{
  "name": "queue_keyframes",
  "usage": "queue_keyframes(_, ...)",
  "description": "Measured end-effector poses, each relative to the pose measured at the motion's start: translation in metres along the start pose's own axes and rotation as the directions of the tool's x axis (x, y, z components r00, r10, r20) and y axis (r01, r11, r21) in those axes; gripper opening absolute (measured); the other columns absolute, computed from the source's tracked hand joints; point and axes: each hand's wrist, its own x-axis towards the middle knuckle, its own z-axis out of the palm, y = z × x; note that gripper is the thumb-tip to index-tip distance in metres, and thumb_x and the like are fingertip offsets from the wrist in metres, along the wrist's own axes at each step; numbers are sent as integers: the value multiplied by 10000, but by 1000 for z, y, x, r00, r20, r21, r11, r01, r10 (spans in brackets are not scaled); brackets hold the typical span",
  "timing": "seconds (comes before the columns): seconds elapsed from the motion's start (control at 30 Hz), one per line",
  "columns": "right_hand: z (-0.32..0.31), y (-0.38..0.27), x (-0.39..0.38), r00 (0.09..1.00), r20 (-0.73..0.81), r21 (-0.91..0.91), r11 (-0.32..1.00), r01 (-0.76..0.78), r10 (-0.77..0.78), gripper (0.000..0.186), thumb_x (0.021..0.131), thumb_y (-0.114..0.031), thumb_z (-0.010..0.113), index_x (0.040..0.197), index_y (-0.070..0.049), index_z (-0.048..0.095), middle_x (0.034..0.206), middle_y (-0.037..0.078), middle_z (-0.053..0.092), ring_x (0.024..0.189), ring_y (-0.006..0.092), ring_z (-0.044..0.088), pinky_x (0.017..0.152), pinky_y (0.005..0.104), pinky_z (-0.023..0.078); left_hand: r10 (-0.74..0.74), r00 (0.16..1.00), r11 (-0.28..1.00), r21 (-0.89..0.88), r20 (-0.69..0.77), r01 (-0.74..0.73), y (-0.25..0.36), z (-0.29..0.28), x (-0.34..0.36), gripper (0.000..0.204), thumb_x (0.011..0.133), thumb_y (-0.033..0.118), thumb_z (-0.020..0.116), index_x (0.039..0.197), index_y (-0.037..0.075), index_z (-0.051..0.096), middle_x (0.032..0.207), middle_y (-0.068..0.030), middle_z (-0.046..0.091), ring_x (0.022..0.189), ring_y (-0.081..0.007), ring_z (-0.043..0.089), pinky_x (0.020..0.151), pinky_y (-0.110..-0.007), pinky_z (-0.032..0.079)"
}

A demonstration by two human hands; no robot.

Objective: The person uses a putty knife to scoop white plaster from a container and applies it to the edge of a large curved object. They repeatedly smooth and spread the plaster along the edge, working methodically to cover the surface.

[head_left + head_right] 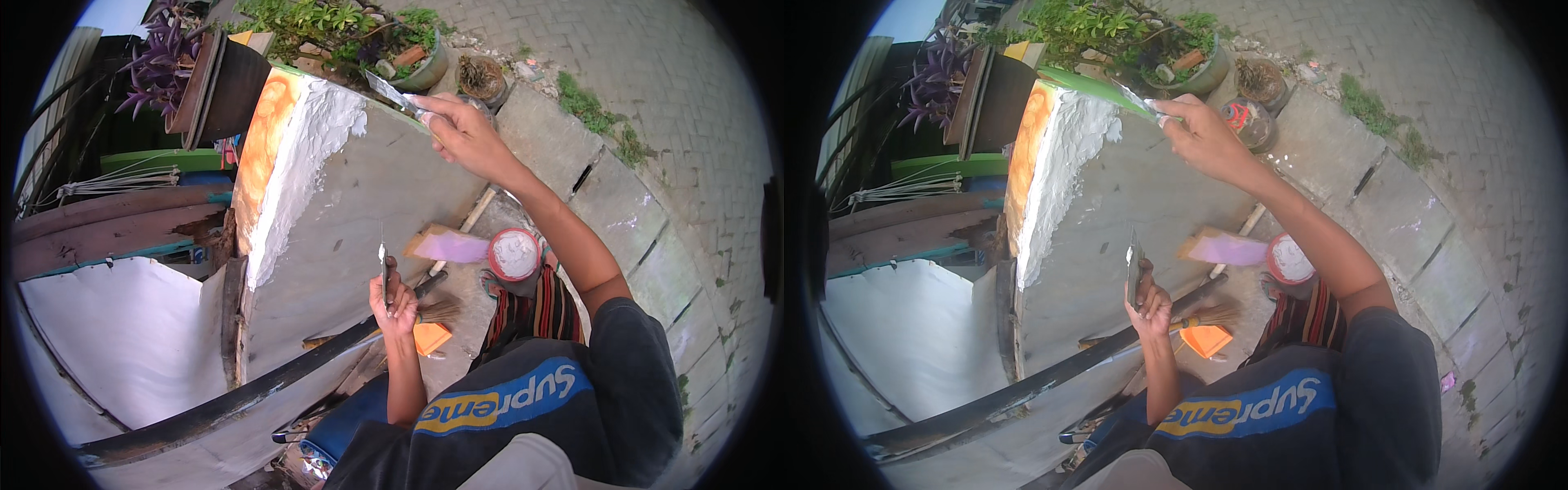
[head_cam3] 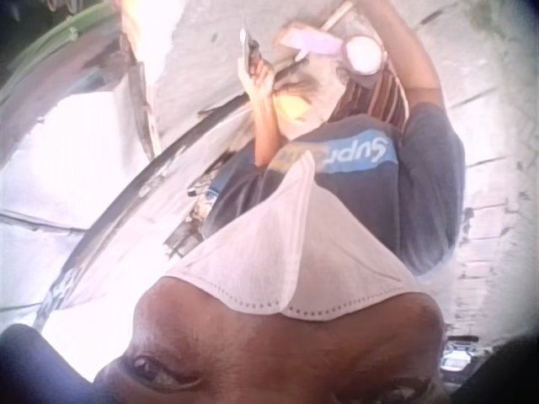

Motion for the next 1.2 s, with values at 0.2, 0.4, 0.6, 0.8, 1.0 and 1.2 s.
queue_keyframes(0.2, 32, -21, 33, 968, -32, -322, 920, 225, -248, 351, 914, -98, 447, 1210, 78, 516, 1011, 151, 493, 879, 249, 538, 796, 351, 433, 10, 999, 993, 119, -46, -4, 16, -13, -12, 265, 928, 104, 409, 1143, -47, 440, 536, -31, 387, 304, -92, 316, 274, -204, 293)
queue_keyframes(0.4, 60, -27, 39, 949, -41, -378, 884, 276, -313, 334, 896, -63, 444, 1173, 108, 519, 1063, 213, 505, 950, 336, 542, 837, 377, 425, 39, 999, 994, 107, -37, -35, 23, -25, -17, 321, 924, 91, 380, 1186, -92, 403, 557, -56, 416, 331, -88, 345, 274, -193, 307)
queue_keyframes(0.6, 76, -32, 41, 921, -35, -448, 830, 333, -389, 336, 841, -21, 470, 1139, 126, 521, 1050, 251, 487, 896, 394, 553, 802, 430, 446, 34, 999, 993, 109, -19, -32, 36, -34, -17, 310, 918, 81, 395, 1171, -97, 417, 565, -54, 421, 331, -84, 344, 273, -194, 308)
queue_keyframes(0.8, 86, -40, 44, 885, -32, -509, 770, 385, -464, 323, 817, -9, 484, 1111, 115, 530, 1059, 267, 458, 811, 426, 578, 741, 466, 476, 18, 998, 993, 115, -57, -11, 46, -32, -15, 309, 919, 86, 403, 1166, -98, 427, 561, -49, 413, 331, -82, 343, 275, -192, 301)
queue_keyframes(1.0, 90, -55, 37, 925, -29, -593, 751, 290, -380, 341, 801, -14, 510, 1126, 85, 539, 1066, 261, 446, 795, 433, 594, 718, 493, 493, -1, 996, 993, 116, -86, 11, 55, -37, -14, 314, 918, 90, 413, 1171, -94, 424, 554, -41, 401, 326, -80, 337, 274, -191, 298)
queue_keyframes(1.2, 86, -51, 25, 913, -43, -637, 715, 288, -406, 365, 766, -16, 541, 1123, 58, 550, 1061, 237, 452, 822, 414, 595, 695, 480, 501, -21, 992, 989, 141, -126, 39, 54, -35, -10, 292, 915, 83, 415, 1150, -89, 424, 554, -35, 406, 320, -74, 337, 270, -187, 298)
